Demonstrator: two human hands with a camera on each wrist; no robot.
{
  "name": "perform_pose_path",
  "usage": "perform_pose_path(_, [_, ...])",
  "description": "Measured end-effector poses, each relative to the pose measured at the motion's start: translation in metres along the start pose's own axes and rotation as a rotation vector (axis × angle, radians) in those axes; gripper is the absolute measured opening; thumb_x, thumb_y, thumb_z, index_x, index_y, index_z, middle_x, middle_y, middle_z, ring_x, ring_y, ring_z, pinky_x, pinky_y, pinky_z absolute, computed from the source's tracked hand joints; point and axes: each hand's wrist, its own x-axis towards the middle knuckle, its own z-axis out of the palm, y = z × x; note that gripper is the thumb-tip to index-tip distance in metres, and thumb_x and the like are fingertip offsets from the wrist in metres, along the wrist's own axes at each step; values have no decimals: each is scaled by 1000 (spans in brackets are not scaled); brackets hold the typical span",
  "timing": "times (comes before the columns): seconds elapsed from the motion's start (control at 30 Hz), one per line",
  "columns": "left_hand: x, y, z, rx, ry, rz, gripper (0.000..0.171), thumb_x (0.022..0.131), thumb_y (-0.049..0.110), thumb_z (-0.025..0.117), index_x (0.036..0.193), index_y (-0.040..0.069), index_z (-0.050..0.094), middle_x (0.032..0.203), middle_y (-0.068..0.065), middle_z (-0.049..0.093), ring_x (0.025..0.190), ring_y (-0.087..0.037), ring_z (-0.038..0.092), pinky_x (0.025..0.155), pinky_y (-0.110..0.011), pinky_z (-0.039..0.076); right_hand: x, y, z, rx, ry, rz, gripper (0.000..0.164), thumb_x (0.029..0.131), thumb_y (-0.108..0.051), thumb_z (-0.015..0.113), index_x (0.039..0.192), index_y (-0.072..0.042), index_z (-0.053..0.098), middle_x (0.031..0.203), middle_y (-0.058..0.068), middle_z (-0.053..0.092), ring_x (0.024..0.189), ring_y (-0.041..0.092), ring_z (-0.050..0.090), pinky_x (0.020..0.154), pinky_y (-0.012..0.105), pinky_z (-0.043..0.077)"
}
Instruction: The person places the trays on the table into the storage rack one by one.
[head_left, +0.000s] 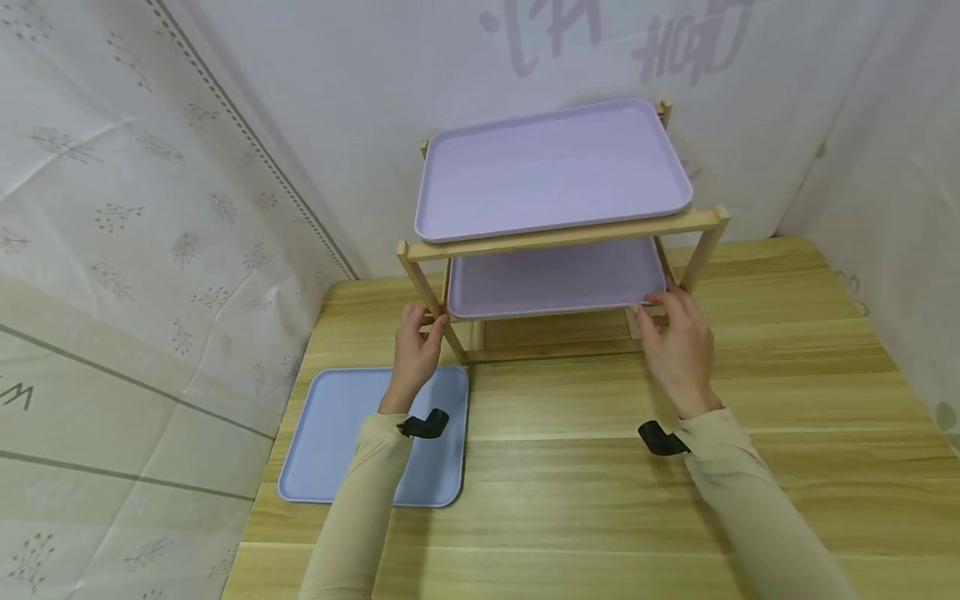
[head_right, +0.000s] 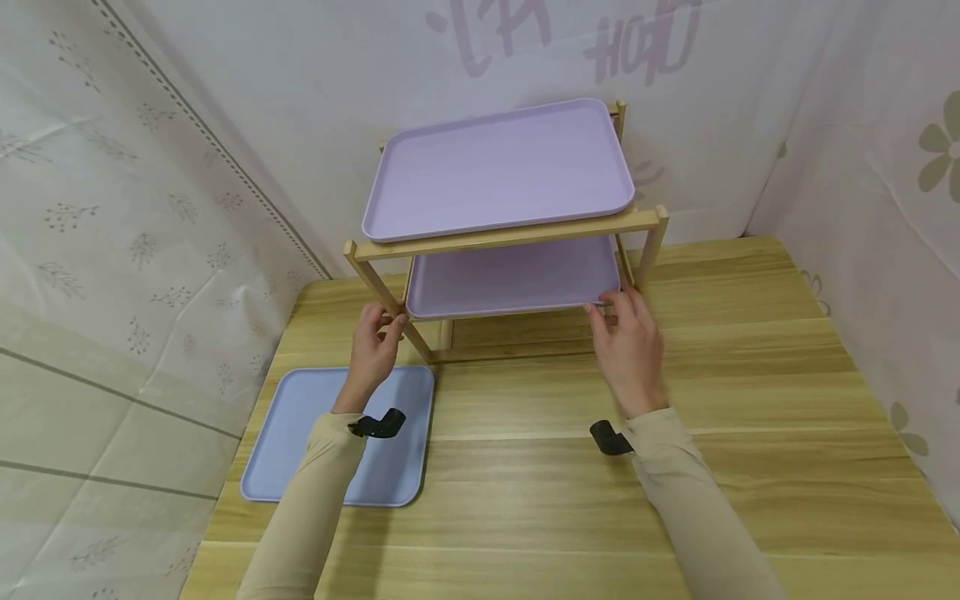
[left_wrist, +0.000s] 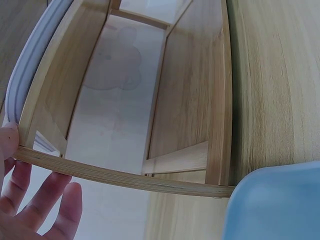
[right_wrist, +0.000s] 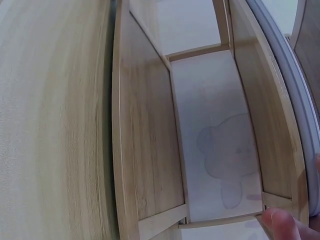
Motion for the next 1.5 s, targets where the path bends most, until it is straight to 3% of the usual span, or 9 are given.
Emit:
perform_pose_path(0.2, [0, 1, -1, 3, -1, -5, 22, 95, -1, 56, 114, -11, 60, 111, -28, 51, 101, -41, 63, 73, -30, 54, 4, 0, 3, -30, -4, 18, 26, 89, -21, 70, 103, 1, 64, 131, 25, 57, 74, 37, 71, 65, 54, 52])
perform_pose_path(0.53, [0, 0, 0, -13, -6, -8, 22, 95, -1, 56, 114, -11, 59, 111, -27, 51, 102, -41, 62, 73, -25, 53, 9, -1, 5, -76, -35, 66, 30, 92, -30, 67, 107, -4, 65, 136, 23, 55, 79, 36, 72, 64, 54, 51])
perform_pose_path(0.8, [0, -1, 1, -16, -9, -12, 23, 95, 0, 55, 115, -12, 58, 112, -27, 50, 103, -41, 62, 75, -30, 55, 9, -1, 5, -116, -39, 87, 32, 91, -33, 67, 107, -6, 65, 136, 20, 56, 81, 39, 70, 61, 56, 48])
perform_pose_path(1.0, [0, -2, 0, -19, -8, -11, 24, 96, 0, 55, 115, -13, 58, 112, -26, 50, 103, -41, 62, 73, -21, 52, 11, -1, 6, -101, -49, 89, 33, 91, -33, 67, 108, -5, 66, 136, 20, 54, 77, 35, 72, 59, 53, 49])
perform_pose_path(1.2, [0, -1, 0, -12, -16, -11, 23, 96, 2, 55, 115, -11, 58, 113, -26, 50, 104, -41, 61, 73, -26, 54, 12, 0, 7, -100, -42, 87, 33, 91, -33, 67, 108, -5, 66, 136, 19, 55, 76, 34, 72, 57, 52, 48])
perform_pose_path(1.5, [0, -3, 0, -23, -11, -5, 22, 96, 1, 55, 113, -12, 59, 112, -27, 49, 103, -42, 62, 70, -13, 49, 12, 2, 8, -95, -58, 93, 33, 92, -33, 66, 110, -5, 65, 137, 20, 53, 79, 36, 72, 56, 52, 48])
